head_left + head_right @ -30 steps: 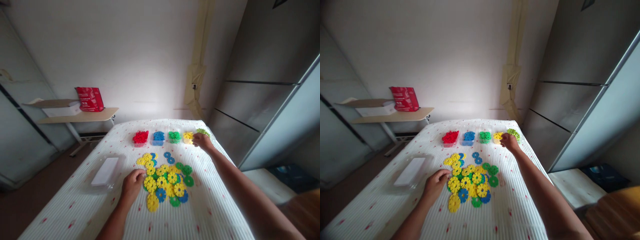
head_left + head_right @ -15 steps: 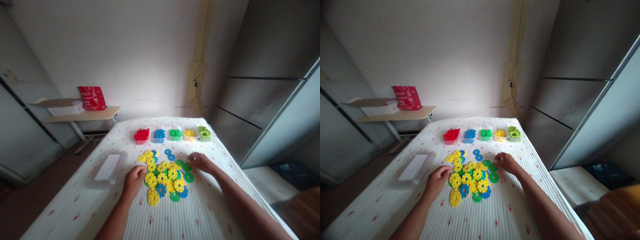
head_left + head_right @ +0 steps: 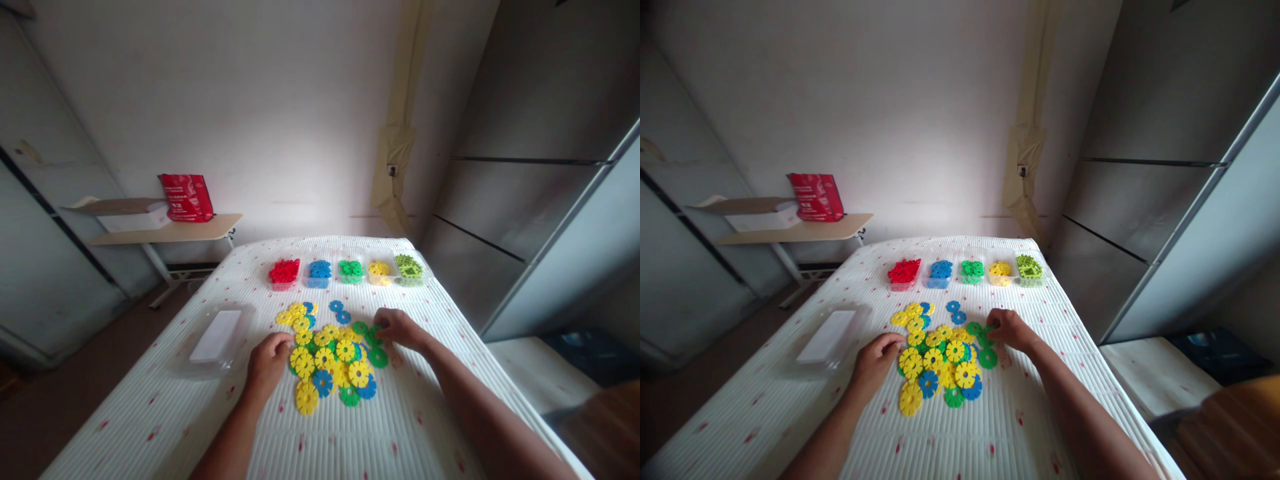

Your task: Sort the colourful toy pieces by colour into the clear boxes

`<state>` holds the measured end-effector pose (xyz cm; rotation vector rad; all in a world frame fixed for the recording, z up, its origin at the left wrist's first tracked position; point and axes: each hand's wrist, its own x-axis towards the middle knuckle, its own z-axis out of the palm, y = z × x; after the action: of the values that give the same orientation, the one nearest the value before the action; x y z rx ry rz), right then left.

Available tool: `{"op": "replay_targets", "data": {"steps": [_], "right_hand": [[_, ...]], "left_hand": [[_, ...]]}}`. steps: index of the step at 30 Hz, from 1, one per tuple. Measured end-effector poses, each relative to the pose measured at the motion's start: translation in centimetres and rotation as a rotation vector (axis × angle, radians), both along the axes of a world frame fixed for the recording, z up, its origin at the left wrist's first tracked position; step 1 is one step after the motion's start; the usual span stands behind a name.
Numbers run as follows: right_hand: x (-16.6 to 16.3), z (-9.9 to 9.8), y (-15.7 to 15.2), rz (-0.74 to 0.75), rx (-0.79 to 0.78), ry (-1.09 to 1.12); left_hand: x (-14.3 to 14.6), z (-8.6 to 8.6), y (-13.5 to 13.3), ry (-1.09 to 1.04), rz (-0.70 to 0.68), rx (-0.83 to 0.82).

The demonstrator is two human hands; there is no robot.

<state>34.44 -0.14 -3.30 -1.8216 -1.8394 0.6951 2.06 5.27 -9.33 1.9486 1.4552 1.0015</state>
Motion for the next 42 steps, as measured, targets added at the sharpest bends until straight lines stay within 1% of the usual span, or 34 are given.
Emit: {"op": "replay_targets", "data": {"steps": [3,5,7,9,12,14,16,19,22,24,27,29,33,35,37,38,40,42], "right_hand": [[-0.4,0.2,0.2,-0.023,-0.049,0.257],[-0.9,0.1,0.4,-0.048,-0.057,0.352],[-1.6,-0.2,0.7,-0.08,-0.012,0.288],[-2.1,-0.4,0.9,-0.079,0.017,0.116],[-2.7,-0.4,1.2,0.015,-0.006,-0.114],[-2.9,-0.3,1.3,0.058,-0.008,-0.205],[-2.9,-0.2,1.4,0.059,0.019,-0.261],[-2.7,-0.3,1.5,0.048,0.059,-0.247],[-2.2,-0.4,1.7,0.029,0.052,-0.152],[-1.9,-0.2,1.9,0.021,0.019,-0.065],[-1.5,1.0,2.7,-0.045,-0.065,0.122],[-1.3,2.4,3.8,-0.126,-0.055,0.224],[-1.1,5.4,7.6,-0.307,0.16,0.262],[-1.1,6.1,9.4,-0.402,0.222,0.249],[-1.3,6.0,10.5,-0.452,0.253,0.158],[-1.5,5.6,10.7,-0.449,0.262,0.085],[-2.1,4.4,10.3,-0.4,0.262,-0.069],[-3.0,3.0,9.5,-0.309,0.227,-0.153]], "left_hand": [[0.1,-0.1,0.1,-0.002,-0.004,0.01],[0.1,-0.2,0.1,-0.004,-0.004,0.007],[0.1,-0.2,0.1,-0.005,-0.005,0.005],[0.1,-0.2,0.1,-0.004,-0.005,0.008],[0.1,-0.1,0.0,-0.002,-0.002,0.013],[0.1,0.0,0.0,0.002,-0.001,0.006],[0.1,-0.1,0.1,0.01,-0.004,-0.001],[0.0,-0.3,0.2,0.025,-0.008,0.002],[0.0,-0.4,0.2,0.03,-0.004,0.011],[0.0,-0.4,0.2,0.03,-0.002,0.012],[0.1,-0.2,0.1,0.03,0.001,0.008],[0.1,-0.1,0.1,0.03,0.004,0.007],[0.1,0.2,-0.1,0.024,0.008,0.013],[0.1,0.3,-0.1,0.022,0.007,0.019],[0.2,0.4,-0.2,0.022,0.005,0.025],[0.2,0.4,-0.2,0.022,0.005,0.026],[0.3,0.5,-0.2,0.023,0.007,0.024],[0.3,0.5,-0.2,0.025,0.013,0.021]]}}
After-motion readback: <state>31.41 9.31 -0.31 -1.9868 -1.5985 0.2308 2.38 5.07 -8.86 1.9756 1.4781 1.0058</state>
